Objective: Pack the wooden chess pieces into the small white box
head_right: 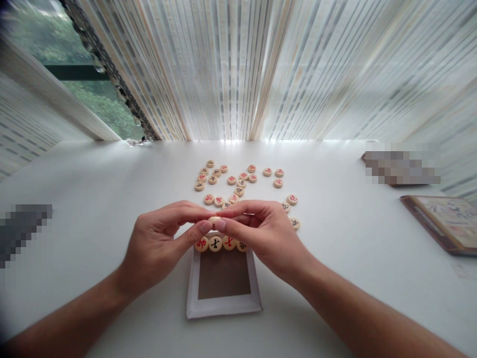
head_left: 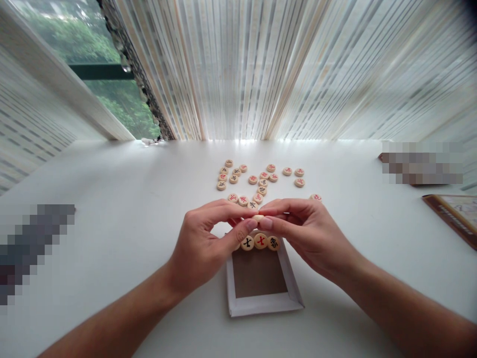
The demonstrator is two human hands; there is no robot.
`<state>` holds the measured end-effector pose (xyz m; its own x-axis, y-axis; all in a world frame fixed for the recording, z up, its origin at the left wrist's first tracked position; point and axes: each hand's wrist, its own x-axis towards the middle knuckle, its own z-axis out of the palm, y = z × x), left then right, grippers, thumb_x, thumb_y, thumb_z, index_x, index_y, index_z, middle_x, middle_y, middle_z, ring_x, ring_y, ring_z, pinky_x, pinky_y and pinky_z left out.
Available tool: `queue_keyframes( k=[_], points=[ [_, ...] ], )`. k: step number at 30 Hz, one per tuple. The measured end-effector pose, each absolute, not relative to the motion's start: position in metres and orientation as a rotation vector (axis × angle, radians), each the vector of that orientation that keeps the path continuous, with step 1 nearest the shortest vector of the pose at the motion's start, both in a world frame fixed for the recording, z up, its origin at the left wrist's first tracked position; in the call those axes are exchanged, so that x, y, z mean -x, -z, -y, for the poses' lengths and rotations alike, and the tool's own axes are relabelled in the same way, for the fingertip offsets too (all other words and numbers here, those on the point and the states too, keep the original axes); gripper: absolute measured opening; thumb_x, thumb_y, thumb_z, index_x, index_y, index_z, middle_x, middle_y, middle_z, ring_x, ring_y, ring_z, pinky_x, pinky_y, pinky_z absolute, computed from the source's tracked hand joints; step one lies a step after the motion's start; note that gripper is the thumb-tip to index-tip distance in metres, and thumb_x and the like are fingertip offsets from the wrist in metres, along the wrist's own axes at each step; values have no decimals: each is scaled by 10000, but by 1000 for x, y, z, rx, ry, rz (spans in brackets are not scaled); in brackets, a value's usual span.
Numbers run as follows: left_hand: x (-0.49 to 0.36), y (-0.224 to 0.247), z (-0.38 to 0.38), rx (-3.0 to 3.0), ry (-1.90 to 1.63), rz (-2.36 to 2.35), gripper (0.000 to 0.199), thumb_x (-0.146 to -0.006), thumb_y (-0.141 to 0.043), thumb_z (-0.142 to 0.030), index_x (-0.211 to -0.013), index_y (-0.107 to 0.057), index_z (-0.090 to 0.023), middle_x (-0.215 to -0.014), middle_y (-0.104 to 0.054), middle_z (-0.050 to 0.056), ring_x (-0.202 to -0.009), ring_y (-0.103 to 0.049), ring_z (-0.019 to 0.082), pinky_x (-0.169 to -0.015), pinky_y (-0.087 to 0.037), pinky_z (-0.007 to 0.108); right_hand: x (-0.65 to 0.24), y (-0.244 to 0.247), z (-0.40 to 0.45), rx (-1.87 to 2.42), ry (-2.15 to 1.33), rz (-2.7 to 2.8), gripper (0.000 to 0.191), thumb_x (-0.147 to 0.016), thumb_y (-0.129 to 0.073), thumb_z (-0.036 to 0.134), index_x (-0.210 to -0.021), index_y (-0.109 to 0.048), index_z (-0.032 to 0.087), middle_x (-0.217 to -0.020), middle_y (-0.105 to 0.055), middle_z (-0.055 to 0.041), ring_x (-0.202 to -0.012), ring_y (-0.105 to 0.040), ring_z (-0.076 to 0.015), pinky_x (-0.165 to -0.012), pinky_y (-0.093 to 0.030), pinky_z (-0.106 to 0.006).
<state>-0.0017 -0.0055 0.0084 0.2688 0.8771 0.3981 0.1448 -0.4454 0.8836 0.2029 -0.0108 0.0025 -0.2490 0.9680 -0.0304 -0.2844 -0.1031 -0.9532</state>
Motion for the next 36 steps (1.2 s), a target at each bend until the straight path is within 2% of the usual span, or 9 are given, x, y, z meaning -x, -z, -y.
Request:
queue_keyframes(
  k=[4,9,14,19,28,36],
  points=[
    [0,-9,5,-1641,-1213,-896,154,-926,-819,-186,-1055,-890,-232,-973,-855,45,-911,-786,178,-833,-630,244,-205,-3,10,896,-1608,1087,182,-782,-975,313,-925,-893,235,-912,-863,-69,-859,-813,-173,-784,-645,-222],
    [-2,-11,5,-1429,-1162,-878,193,-895,-846,-145,-1074,-887,-206,-988,-876,43,-868,-811,143,-771,-638,153,-204,-5,9,873,-1661,1039,171,-809,-962,323,-941,-897,236,-913,-868,-64,-887,-835,-174,-841,-657,-206],
    [-3,-13,3,-1237,-1138,-776,307,-833,-887,-79,-1094,-882,-241,-977,-882,24,-831,-820,114,-758,-639,107,-203,-7,8,806,-1708,1005,197,-839,-942,277,-1029,-895,259,-940,-871,-56,-833,-825,-129,-840,-659,-174],
    [-4,-14,3,-1143,-1123,-698,418,-755,-935,-35,-1103,-876,-259,-979,-883,22,-814,-825,117,-758,-651,112,-203,-7,7,786,-1737,977,227,-856,-928,258,-1078,-886,272,-981,-872,-65,-825,-830,-133,-855,-672,-193],
    [-4,-14,2,-1145,-1098,-694,416,-743,-954,-72,-1112,-873,-247,-1001,-882,46,-881,-846,164,-801,-665,138,-204,-7,8,824,-1753,987,314,-809,-965,272,-1110,-877,265,-953,-869,-64,-812,-825,-141,-829,-684,-214],
    [-4,-13,4,-1175,-1082,-726,384,-764,-948,-102,-1109,-875,-256,-985,-882,39,-893,-856,192,-817,-677,162,-205,-3,8,827,-1713,1031,350,-757,-990,206,-1085,-884,263,-891,-858,-49,-729,-773,-107,-703,-644,-167]
  ],
)
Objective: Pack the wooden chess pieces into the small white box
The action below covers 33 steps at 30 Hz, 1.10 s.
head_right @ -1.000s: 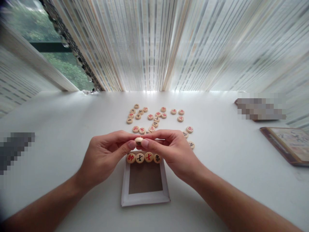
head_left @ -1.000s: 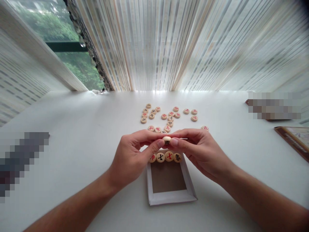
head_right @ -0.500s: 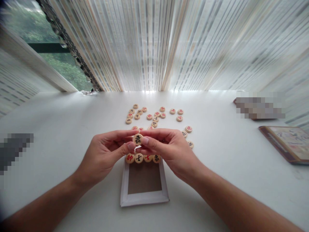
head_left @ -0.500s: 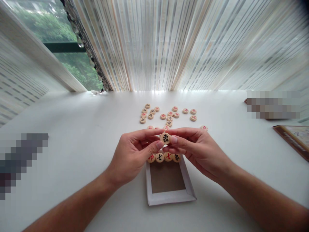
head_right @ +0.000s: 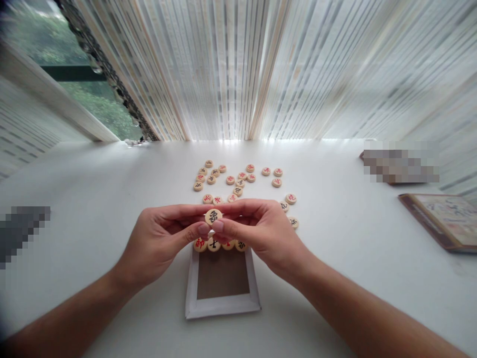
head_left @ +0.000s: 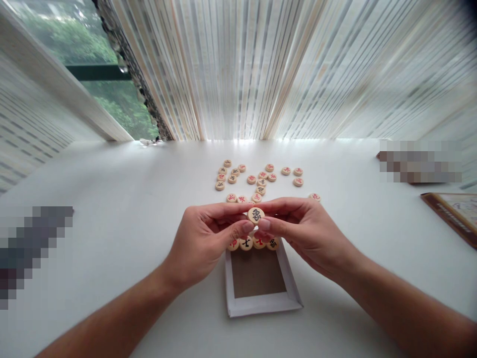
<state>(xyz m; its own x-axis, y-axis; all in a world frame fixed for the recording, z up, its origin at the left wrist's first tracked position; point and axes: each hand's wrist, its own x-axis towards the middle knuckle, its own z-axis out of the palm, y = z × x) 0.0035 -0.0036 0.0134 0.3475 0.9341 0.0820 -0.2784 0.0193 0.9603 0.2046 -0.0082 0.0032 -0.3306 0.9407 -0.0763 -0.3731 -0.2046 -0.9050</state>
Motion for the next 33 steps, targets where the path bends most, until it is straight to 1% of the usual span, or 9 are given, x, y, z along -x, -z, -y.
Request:
queue_keyframes(
  k=[5,10,13,17,20,23,27,30,33],
  points=[
    [-2,-11,6,-1300,-1111,-816,341,-789,-932,-113,-1102,-880,-237,-999,-882,40,-924,-855,202,-825,-679,170,-202,-6,9,882,-1651,1062,354,-650,-1029,157,-968,-896,242,-834,-845,-46,-673,-728,-113,-617,-612,-168],
    [0,-4,8,-1623,-1180,-906,292,-859,-881,-139,-1135,-874,-235,-1017,-881,36,-921,-842,172,-843,-669,175,-200,-13,10,978,-1614,1041,341,-547,-1059,150,-834,-878,186,-731,-812,-44,-606,-687,-106,-538,-566,-152],
    [1,-1,9,-1800,-1205,-907,279,-895,-845,-135,-1157,-867,-228,-1024,-877,40,-904,-828,162,-850,-661,198,-200,-14,10,1013,-1601,1045,340,-525,-1068,174,-795,-862,170,-669,-782,-35,-567,-657,-101,-516,-543,-163],
    [2,-3,10,-1940,-1193,-911,251,-916,-825,-143,-1161,-859,-185,-1020,-873,54,-882,-811,161,-827,-646,215,-202,-13,11,1048,-1585,1086,315,-564,-1065,249,-777,-847,169,-674,-780,-48,-571,-650,-120,-527,-541,-207],
    [1,-6,9,-1972,-1185,-891,240,-907,-838,-150,-1144,-861,-176,-962,-869,47,-827,-795,155,-801,-639,222,-203,-11,11,1039,-1583,1110,290,-616,-1050,304,-763,-838,170,-692,-786,-59,-582,-648,-129,-550,-533,-233],
    [1,-6,9,-1926,-1181,-886,243,-901,-844,-141,-1136,-866,-199,-931,-865,29,-802,-787,139,-795,-633,207,-204,-10,11,998,-1603,1133,252,-696,-1016,334,-755,-831,172,-660,-756,-39,-584,-632,-122,-567,-508,-236],
    [1,-4,9,-1779,-1189,-895,304,-858,-879,-115,-1130,-873,-253,-987,-873,14,-854,-811,143,-828,-645,193,-206,-7,9,916,-1642,1147,203,-830,-935,369,-828,-856,183,-684,-756,-35,-635,-661,-126,-631,-523,-245],
    [1,-3,8,-1660,-1188,-911,332,-835,-897,-105,-1118,-879,-277,-1009,-879,7,-876,-826,151,-835,-659,186,-207,-7,8,912,-1671,1120,219,-827,-936,382,-918,-885,189,-729,-781,-48,-679,-687,-140,-668,-544,-258],
    [0,-4,8,-1534,-1180,-923,354,-785,-930,-91,-1087,-886,-271,-967,-883,4,-854,-839,162,-798,-674,176,-206,-8,7,923,-1693,1084,262,-775,-973,342,-983,-897,202,-778,-805,-54,-715,-700,-142,-696,-559,-259]
  ],
)
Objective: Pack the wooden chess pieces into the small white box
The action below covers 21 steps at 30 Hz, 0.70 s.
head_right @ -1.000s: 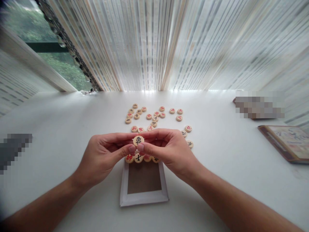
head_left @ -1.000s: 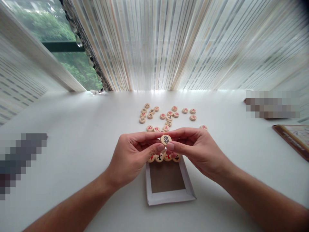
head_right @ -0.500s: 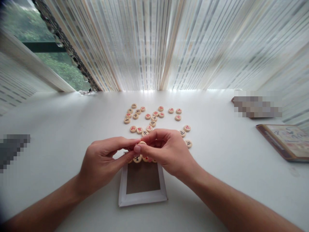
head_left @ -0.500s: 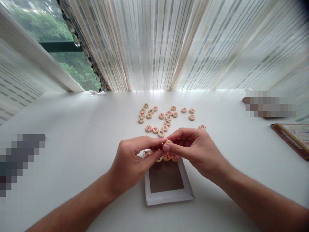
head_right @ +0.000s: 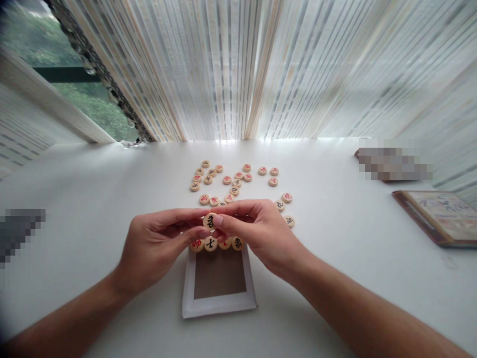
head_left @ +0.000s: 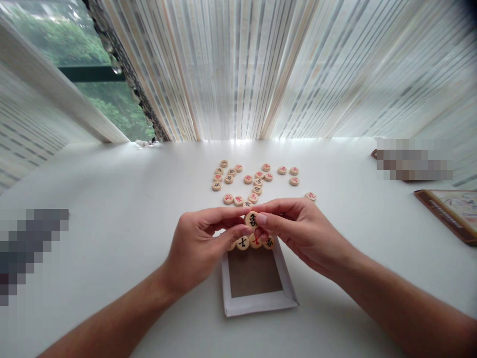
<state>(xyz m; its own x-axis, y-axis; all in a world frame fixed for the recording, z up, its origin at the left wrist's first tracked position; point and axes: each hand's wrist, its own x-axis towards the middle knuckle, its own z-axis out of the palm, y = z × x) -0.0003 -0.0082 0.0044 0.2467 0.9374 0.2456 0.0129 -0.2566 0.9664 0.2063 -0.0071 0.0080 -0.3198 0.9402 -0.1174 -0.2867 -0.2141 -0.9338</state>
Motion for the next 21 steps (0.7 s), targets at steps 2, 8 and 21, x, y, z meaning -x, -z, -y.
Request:
queue_keyframes(
  k=[2,8,21],
  points=[
    [-1,-6,8,-1453,-1172,-917,364,-747,-953,-87,-1062,-891,-260,-956,-883,12,-868,-850,186,-795,-687,185,-206,-9,7,920,-1711,1067,297,-733,-996,300,-1000,-899,212,-816,-819,-57,-749,-714,-152,-724,-576,-269],
    [-1,-9,8,-1444,-1151,-912,329,-780,-935,-119,-1077,-884,-250,-993,-879,37,-929,-858,236,-822,-711,239,-205,-9,10,933,-1711,1044,380,-629,-1039,217,-980,-892,217,-848,-823,-53,-770,-730,-157,-721,-597,-256],
    [1,-4,10,-1795,-1142,-896,277,-893,-836,-135,-1157,-870,-214,-1018,-878,74,-887,-844,209,-818,-687,243,-206,-6,9,1002,-1671,1096,314,-613,-1047,210,-801,-798,174,-703,-777,-21,-609,-695,-125,-559,-537,-207]
  ],
)
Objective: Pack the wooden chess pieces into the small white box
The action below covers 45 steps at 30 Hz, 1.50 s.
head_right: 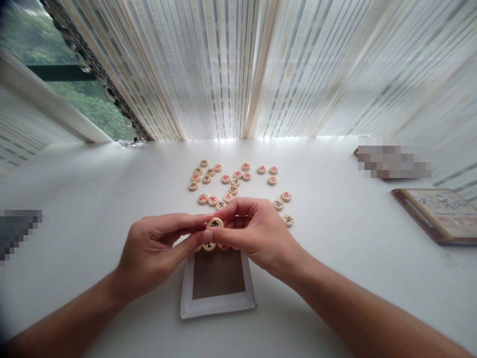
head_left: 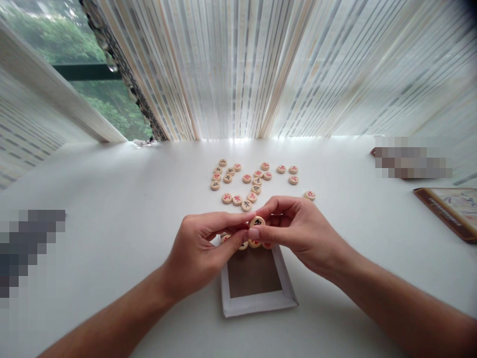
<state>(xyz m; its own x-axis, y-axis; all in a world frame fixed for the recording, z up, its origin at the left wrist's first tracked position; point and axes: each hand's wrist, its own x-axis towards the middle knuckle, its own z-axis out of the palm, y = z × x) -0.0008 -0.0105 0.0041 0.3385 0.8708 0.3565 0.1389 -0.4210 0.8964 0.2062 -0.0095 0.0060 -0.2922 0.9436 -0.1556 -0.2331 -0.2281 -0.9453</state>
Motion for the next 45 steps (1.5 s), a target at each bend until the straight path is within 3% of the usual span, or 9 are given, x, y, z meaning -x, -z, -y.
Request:
queue_keyframes(
  k=[5,14,25,30,36,45],
  points=[
    [3,-4,11,-1856,-1129,-852,306,-910,-802,-119,-1207,-848,-181,-1013,-869,101,-841,-824,197,-787,-670,259,-207,-8,11,983,-1683,1095,298,-625,-1046,241,-779,-800,173,-707,-792,-38,-618,-720,-146,-582,-569,-236],
    [3,0,12,-1747,-1164,-773,351,-847,-874,-82,-1175,-833,-200,-990,-871,49,-891,-825,167,-866,-670,229,-204,-10,12,907,-1619,1105,288,-618,-1054,276,-774,-831,182,-700,-792,-37,-626,-738,-171,-580,-613,-274],
    [-1,0,12,-1628,-1239,-840,225,-807,-917,-91,-998,-859,-193,-897,-856,28,-793,-809,161,-764,-672,214,-208,-9,19,780,-1058,1539,167,-822,-930,152,-944,-870,249,-865,-801,-52,-778,-760,-205,-674,-619,-311],
    [2,0,11,-1688,-1282,-819,287,-763,-933,-42,-980,-871,-218,-907,-866,1,-797,-804,138,-762,-645,175,-209,-12,18,776,-909,1651,163,-868,-879,118,-973,-872,242,-877,-807,-51,-770,-759,-192,-671,-623,-297],
    [2,1,9,-1778,-1391,-774,272,-813,-898,-44,-1011,-872,-229,-944,-872,4,-833,-813,136,-794,-650,194,-210,-11,15,698,-815,1711,148,-915,-816,92,-999,-867,203,-891,-811,-54,-765,-764,-154,-662,-620,-246],
    [2,-2,7,-1861,-1442,-811,308,-861,-851,-33,-1088,-868,-240,-991,-872,-3,-875,-801,121,-822,-636,190,-206,-1,15,741,-924,1532,303,-869,-851,58,-1091,-863,264,-1001,-840,-42,-888,-800,-157,-765,-678,-220]
  ],
)
